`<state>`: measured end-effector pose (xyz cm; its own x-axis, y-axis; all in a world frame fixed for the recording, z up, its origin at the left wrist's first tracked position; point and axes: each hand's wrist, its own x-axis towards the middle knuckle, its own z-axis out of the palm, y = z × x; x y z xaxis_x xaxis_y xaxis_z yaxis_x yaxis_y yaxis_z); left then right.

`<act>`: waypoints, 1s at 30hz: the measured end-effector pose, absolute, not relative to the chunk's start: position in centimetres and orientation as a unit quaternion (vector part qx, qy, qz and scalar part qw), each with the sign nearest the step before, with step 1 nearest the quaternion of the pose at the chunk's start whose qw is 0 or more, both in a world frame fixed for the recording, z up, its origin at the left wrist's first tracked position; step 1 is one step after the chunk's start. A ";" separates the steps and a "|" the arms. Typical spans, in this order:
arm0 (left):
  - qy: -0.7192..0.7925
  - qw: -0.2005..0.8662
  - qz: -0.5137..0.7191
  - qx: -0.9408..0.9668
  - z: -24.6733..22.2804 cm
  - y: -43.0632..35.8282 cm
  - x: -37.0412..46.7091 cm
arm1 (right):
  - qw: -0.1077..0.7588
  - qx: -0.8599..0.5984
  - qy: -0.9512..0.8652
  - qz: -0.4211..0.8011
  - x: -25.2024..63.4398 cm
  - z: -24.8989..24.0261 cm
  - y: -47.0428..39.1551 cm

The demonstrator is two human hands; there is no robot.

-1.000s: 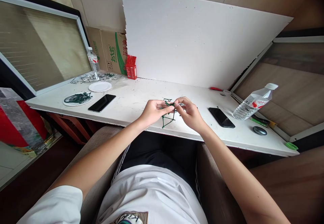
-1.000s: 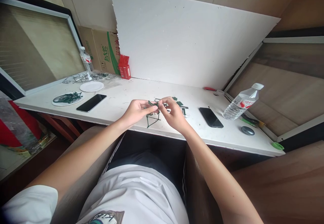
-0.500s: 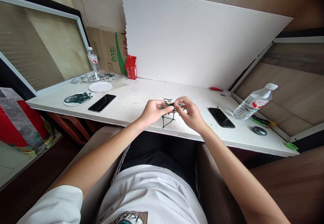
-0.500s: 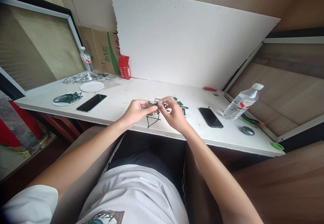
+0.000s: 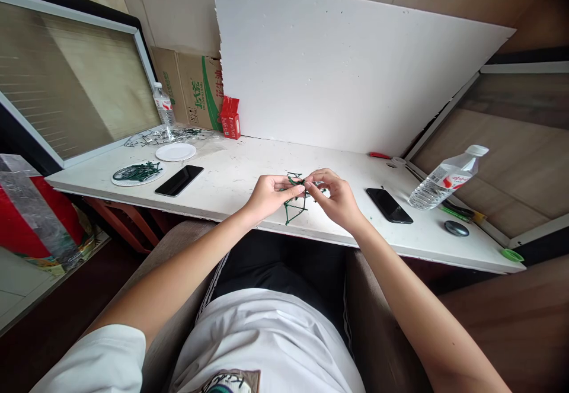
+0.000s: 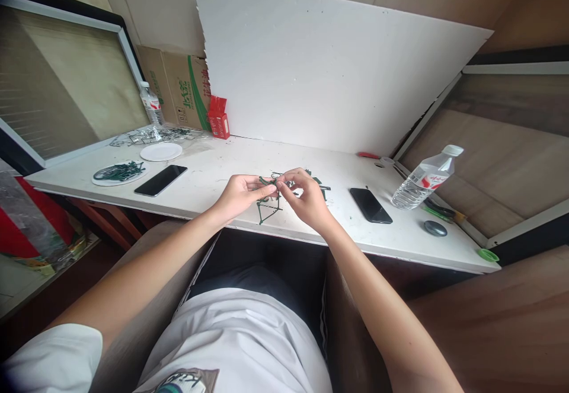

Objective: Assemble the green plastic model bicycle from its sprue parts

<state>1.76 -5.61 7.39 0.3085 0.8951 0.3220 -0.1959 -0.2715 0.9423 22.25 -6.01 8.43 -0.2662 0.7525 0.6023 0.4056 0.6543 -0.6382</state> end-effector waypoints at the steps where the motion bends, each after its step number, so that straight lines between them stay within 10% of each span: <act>1: 0.287 0.533 0.514 0.608 7.4 -5.6 1.8 | 0.476 -0.376 -0.774 0.184 22.3 8.4 -6.0; 30: 0.269 0.626 0.480 0.553 7.2 -5.4 1.7 | 0.459 -0.313 -0.832 0.015 22.5 8.6 -6.5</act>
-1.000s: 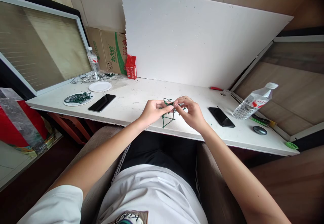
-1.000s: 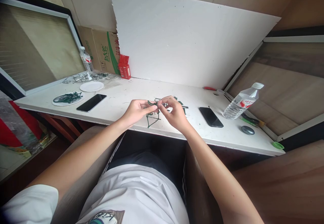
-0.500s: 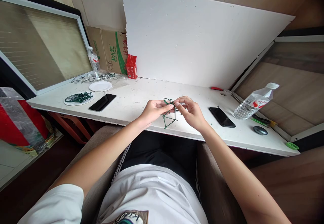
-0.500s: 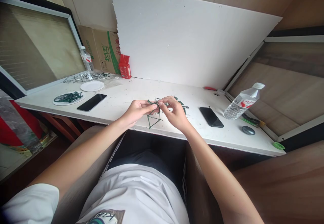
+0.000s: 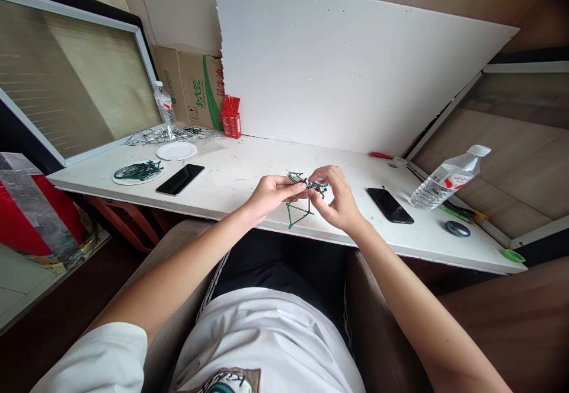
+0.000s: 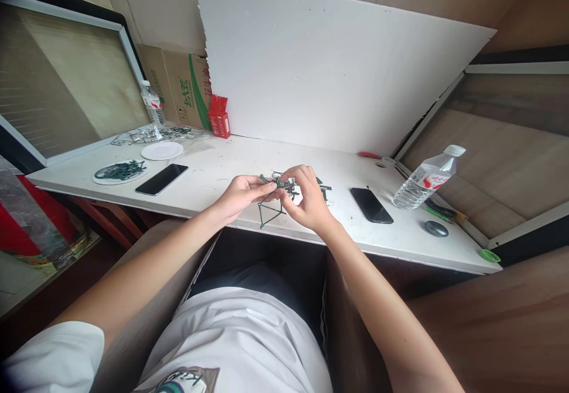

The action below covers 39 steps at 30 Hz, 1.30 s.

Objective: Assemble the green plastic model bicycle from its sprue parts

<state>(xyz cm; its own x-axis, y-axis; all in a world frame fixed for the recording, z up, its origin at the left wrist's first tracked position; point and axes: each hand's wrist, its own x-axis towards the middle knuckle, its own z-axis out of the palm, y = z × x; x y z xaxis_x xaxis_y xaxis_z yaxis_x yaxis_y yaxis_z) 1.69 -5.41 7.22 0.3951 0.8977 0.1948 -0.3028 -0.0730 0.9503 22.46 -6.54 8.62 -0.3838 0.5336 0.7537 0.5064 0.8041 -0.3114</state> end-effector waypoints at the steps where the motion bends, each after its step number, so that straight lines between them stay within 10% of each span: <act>1: 0.268 0.625 0.479 0.555 7.2 -5.4 1.7 | 0.457 -0.311 -0.833 0.011 22.5 8.6 -6.5; 39: 0.292 0.602 0.529 0.522 6.6 -4.9 2.3 | 0.480 -0.308 -0.821 -0.033 22.1 7.7 -6.1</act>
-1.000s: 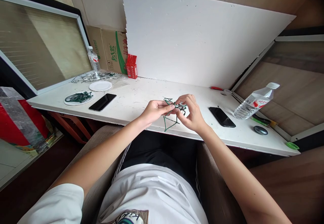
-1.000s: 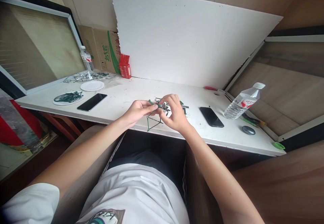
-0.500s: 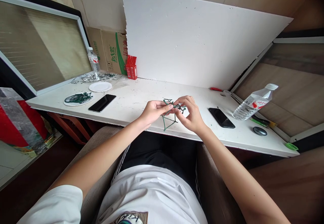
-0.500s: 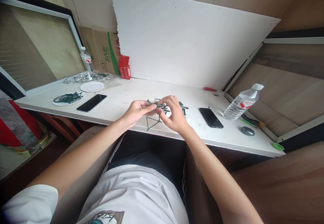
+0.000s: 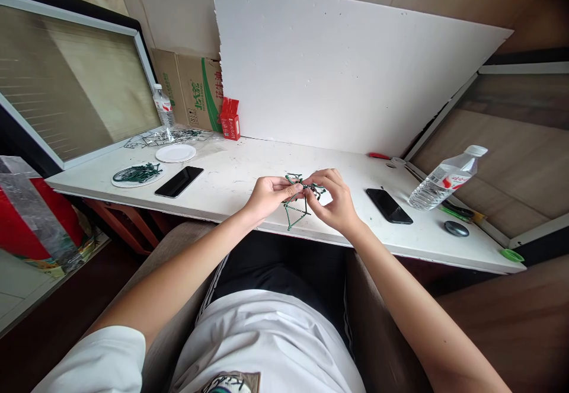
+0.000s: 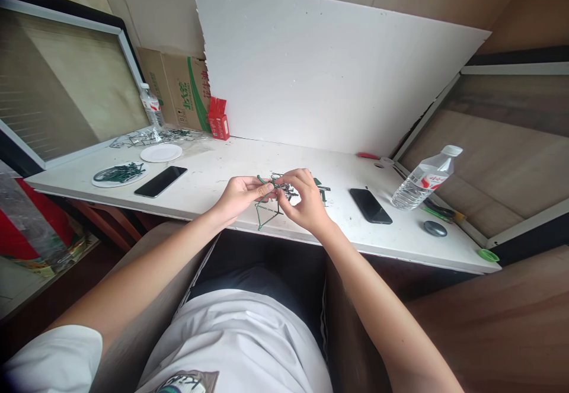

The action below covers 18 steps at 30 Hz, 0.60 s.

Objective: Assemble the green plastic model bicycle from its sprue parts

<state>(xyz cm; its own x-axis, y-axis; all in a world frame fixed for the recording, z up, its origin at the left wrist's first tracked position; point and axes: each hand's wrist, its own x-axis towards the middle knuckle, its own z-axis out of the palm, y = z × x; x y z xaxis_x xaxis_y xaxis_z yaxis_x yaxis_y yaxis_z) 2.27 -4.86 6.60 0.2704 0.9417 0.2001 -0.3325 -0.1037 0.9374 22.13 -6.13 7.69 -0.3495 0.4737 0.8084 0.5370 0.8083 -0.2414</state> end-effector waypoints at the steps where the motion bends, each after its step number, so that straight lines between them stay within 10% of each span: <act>1: 0.292 0.601 0.530 0.522 6.6 -4.9 2.3 | 0.480 -0.308 -0.821 -0.032 22.1 7.7 -6.1; 18: 0.334 0.564 0.555 0.512 5.1 -1.0 -1.1 | 0.462 -0.403 -0.790 0.007 23.1 4.2 -3.6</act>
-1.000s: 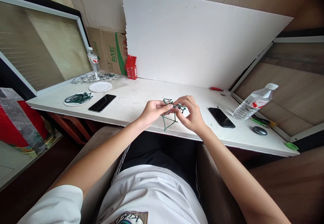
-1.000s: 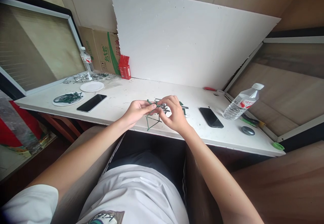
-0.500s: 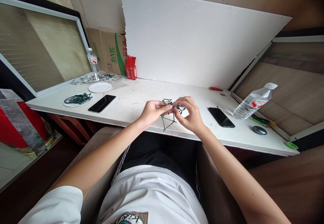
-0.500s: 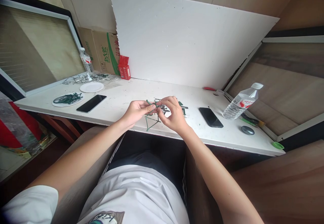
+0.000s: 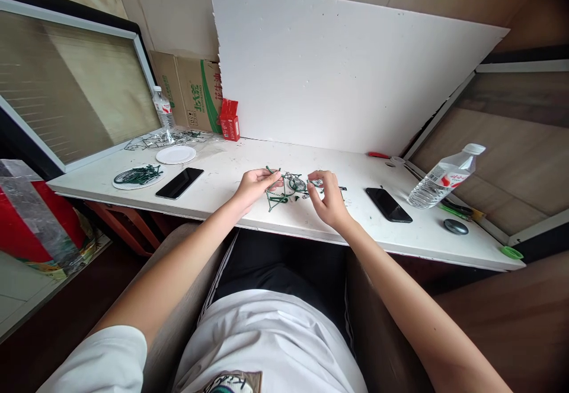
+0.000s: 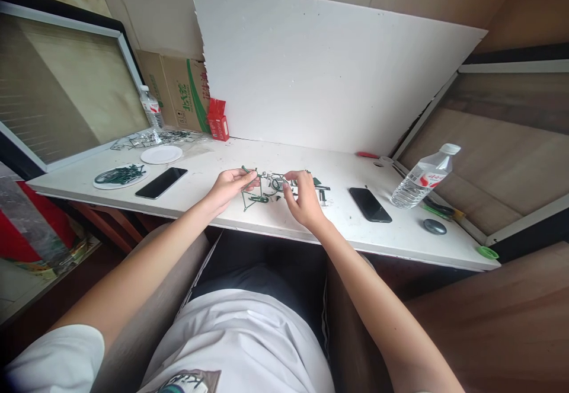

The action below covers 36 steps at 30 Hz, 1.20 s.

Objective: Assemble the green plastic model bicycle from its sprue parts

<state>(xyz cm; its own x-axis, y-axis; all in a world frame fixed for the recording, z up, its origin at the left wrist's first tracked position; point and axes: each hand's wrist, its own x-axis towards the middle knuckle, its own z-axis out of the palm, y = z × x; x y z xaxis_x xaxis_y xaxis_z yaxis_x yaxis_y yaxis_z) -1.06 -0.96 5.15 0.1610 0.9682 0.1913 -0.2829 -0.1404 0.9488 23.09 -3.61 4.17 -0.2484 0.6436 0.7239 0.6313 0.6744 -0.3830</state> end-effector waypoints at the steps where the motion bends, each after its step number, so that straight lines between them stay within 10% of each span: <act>1: 0.337 0.565 0.557 0.507 5.0 -0.6 -1.4 | 0.438 -0.407 -0.801 -0.005 23.5 3.9 -3.2; 25: 0.317 0.600 0.538 0.500 4.3 0.4 -2.6 | 0.287 -0.514 -0.808 -0.036 28.3 0.6 0.4; 36: 0.293 0.613 0.486 0.550 5.3 -1.3 -1.3 | 0.354 -0.517 -0.779 -0.037 28.3 1.0 0.6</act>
